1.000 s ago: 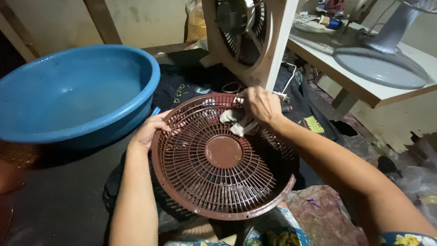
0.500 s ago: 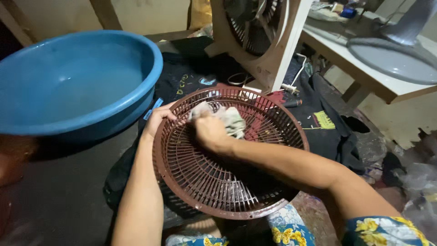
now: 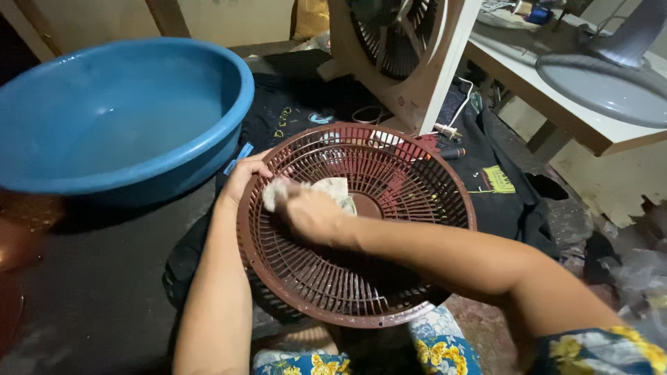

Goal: The person wipes a brown fan cage with a cloth, then wipes the fan blades. The cage is placed into a blue basin of water.

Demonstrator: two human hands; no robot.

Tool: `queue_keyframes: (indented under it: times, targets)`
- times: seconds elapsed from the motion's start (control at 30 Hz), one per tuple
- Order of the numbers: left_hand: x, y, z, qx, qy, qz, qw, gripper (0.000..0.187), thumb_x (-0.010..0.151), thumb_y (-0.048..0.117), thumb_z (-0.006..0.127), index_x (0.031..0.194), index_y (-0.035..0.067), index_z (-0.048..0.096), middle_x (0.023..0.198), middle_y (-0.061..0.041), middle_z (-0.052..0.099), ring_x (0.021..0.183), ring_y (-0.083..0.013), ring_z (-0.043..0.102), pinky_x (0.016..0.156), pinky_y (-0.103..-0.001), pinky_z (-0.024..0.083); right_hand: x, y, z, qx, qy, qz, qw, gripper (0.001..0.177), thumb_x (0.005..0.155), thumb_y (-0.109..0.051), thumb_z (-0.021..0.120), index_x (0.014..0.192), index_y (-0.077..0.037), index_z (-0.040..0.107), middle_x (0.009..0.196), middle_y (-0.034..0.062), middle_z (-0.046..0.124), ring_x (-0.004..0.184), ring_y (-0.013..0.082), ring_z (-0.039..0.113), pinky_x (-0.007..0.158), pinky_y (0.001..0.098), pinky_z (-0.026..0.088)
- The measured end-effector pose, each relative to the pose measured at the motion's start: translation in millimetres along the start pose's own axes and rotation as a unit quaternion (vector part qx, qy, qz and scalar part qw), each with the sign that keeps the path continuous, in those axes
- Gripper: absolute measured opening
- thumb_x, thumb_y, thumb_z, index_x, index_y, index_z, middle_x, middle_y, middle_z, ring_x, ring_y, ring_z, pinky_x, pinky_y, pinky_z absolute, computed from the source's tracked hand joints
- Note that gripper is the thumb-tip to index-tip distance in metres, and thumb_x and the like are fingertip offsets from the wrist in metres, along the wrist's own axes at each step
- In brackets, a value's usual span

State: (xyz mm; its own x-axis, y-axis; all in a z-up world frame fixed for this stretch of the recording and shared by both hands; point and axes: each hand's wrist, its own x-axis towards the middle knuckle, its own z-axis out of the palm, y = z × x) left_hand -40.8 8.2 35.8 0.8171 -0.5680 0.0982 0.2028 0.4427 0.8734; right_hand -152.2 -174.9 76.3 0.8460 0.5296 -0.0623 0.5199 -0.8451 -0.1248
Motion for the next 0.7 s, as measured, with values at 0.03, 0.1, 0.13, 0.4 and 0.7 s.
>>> queue_keyframes:
  times: [0.03, 0.1, 0.13, 0.4, 0.7]
  targets:
    - [-0.7, 1.4, 2.8, 0.005, 0.001, -0.004, 1.000, 0.073, 0.073, 0.001, 0.047, 0.144, -0.009, 0.055, 0.125, -0.018, 0.070, 0.100, -0.0206, 0.067, 0.090, -0.029, 0.052, 6.7, 7.0, -2.5, 0.010, 0.009, 0.021, 1.000, 0.026, 0.088, -0.008, 0.060, 0.109, 0.006, 0.066, 0.120, 0.0268, 0.064, 0.090, 0.0385, 0.074, 0.074, 0.0461, 0.062]
    - [-2.8, 5.5, 4.5, 0.006, 0.005, -0.012, 1.000, 0.072, 0.072, 0.001, 0.047, 0.144, -0.007, 0.054, 0.125, -0.016, 0.069, 0.103, -0.0202, 0.067, 0.093, -0.028, 0.052, 22.9, 12.0, -3.5, 0.006, 0.095, 0.030, 0.995, 0.027, 0.082, -0.008, 0.063, 0.105, 0.005, 0.067, 0.113, 0.0264, 0.066, 0.089, 0.0404, 0.072, 0.072, 0.0481, 0.060]
    - [-3.2, 4.5, 6.2, 0.006, 0.006, -0.017, 1.000, 0.072, 0.072, 0.001, 0.047, 0.144, -0.006, 0.053, 0.125, -0.016, 0.068, 0.104, -0.0200, 0.068, 0.095, -0.028, 0.052, 26.2, 13.1, -1.2, 0.005, 0.137, 0.036, 0.990, 0.027, 0.079, -0.008, 0.065, 0.103, 0.004, 0.067, 0.110, 0.0263, 0.066, 0.089, 0.0413, 0.071, 0.071, 0.0491, 0.059]
    - [1.5, 0.6, 4.2, 0.002, -0.007, 0.018, 1.000, 0.076, 0.071, 0.002, 0.047, 0.145, -0.012, 0.053, 0.115, -0.020, 0.071, 0.090, -0.0226, 0.070, 0.087, -0.030, 0.056, -47.3, -33.5, 17.5, -0.057, 0.023, -0.140, 0.988, 0.029, 0.082, -0.006, 0.062, 0.108, -0.005, 0.074, 0.116, 0.0279, 0.068, 0.098, 0.0382, 0.072, 0.080, 0.0485, 0.060]
    - [1.9, 3.4, 4.2, 0.043, 0.006, 0.013, 0.999, 0.075, 0.071, 0.000, 0.048, 0.145, -0.011, 0.055, 0.121, -0.019, 0.071, 0.096, -0.0207, 0.069, 0.088, -0.027, 0.054, -70.4, 26.9, -70.7, 0.088, 0.149, -0.213, 0.962, 0.044, 0.063, -0.012, 0.083, 0.107, -0.005, 0.076, 0.117, 0.0159, 0.076, 0.101, 0.0325, 0.073, 0.089, 0.0402, 0.060]
